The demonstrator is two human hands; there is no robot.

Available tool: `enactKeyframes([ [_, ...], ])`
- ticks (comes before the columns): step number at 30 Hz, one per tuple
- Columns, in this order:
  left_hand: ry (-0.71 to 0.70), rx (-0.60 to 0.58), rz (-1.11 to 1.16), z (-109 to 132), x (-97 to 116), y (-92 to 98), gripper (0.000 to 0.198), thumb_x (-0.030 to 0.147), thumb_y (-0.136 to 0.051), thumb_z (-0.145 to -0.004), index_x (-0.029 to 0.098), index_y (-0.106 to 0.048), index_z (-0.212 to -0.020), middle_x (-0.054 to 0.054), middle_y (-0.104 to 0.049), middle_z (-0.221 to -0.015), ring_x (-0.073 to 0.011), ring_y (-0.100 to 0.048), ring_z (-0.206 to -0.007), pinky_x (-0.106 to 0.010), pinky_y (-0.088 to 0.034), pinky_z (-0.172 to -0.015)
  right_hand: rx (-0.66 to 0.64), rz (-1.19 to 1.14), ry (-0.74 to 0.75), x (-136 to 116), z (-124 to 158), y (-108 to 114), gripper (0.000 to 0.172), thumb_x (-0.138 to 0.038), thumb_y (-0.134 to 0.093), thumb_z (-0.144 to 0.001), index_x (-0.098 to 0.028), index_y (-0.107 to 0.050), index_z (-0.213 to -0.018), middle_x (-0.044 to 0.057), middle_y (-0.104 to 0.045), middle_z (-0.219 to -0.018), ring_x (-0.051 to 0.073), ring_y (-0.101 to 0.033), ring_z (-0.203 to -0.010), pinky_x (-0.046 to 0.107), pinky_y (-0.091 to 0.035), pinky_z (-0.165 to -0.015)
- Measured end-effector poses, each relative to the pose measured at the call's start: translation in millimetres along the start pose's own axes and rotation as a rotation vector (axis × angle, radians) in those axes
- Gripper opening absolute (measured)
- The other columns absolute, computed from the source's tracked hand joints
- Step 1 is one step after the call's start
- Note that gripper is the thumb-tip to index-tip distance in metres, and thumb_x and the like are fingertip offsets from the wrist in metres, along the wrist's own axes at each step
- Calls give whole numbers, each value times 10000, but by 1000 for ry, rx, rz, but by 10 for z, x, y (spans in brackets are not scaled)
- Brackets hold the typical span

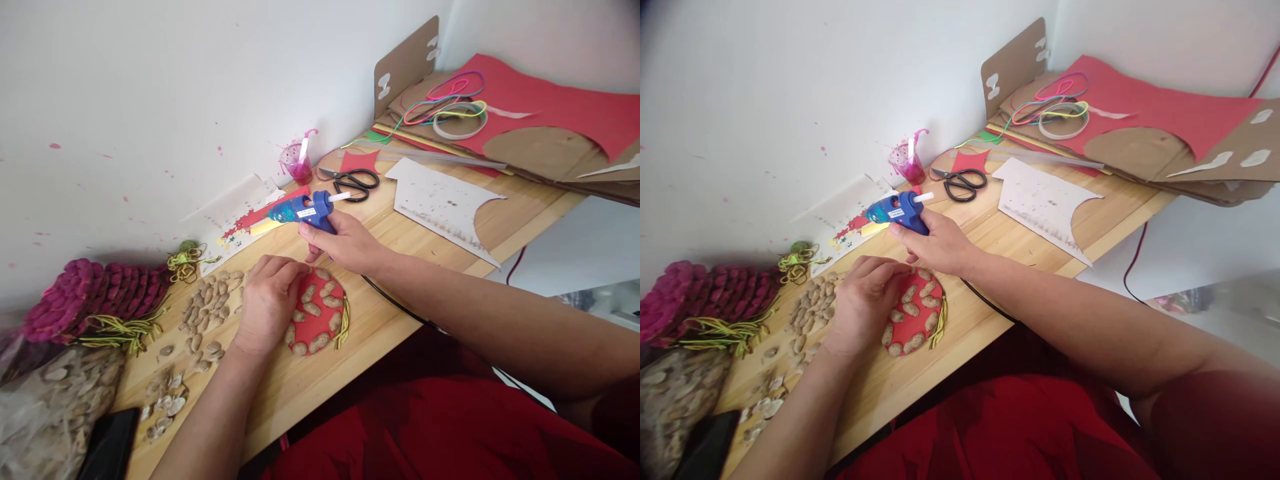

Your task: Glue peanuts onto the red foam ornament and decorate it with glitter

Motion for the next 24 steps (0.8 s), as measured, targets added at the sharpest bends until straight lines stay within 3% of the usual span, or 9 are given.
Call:
enactKeyframes([
  [5, 11, 0, -4, 4, -10, -2, 139, 146, -618, -936, 205, -740, -964, -35, -732, -923, -206, -608, -875, -344, -514, -783, 59, 148, 3, -33, 35, 82, 261, -451, -643, -922, -201, -608, -855, -29, -606, -661, 127, -652, -572, 244, -576, -559],
  [10, 4, 13, -2, 25, -3, -13, 146, 159, -590, -957, 207, -726, -977, -41, -720, -927, -204, -611, -868, -341, -511, -788, 8, 171, -4, -58, 73, 59, 266, -477, -626, -933, -212, -612, -921, -41, -596, -640, 138, -661, -480, 241, -522, -469],
  [24, -36, 22, -126, 95, 66, -49, 151, 193, -574, -978, 208, -723, -1003, -52, -693, -884, -221, -593, -848, -365, -482, -781, 58, 273, 33, -77, 53, 86, 255, -450, -667, -897, -209, -621, -827, -13, -603, -640, 162, -654, -630, 247, -488, -551],
])
Point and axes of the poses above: each hand's wrist, its own z-axis away from the middle knuckle, its own y-axis out of the back of the hand, x = y × z, the point moved 9 cm from there along -z, towards the middle knuckle
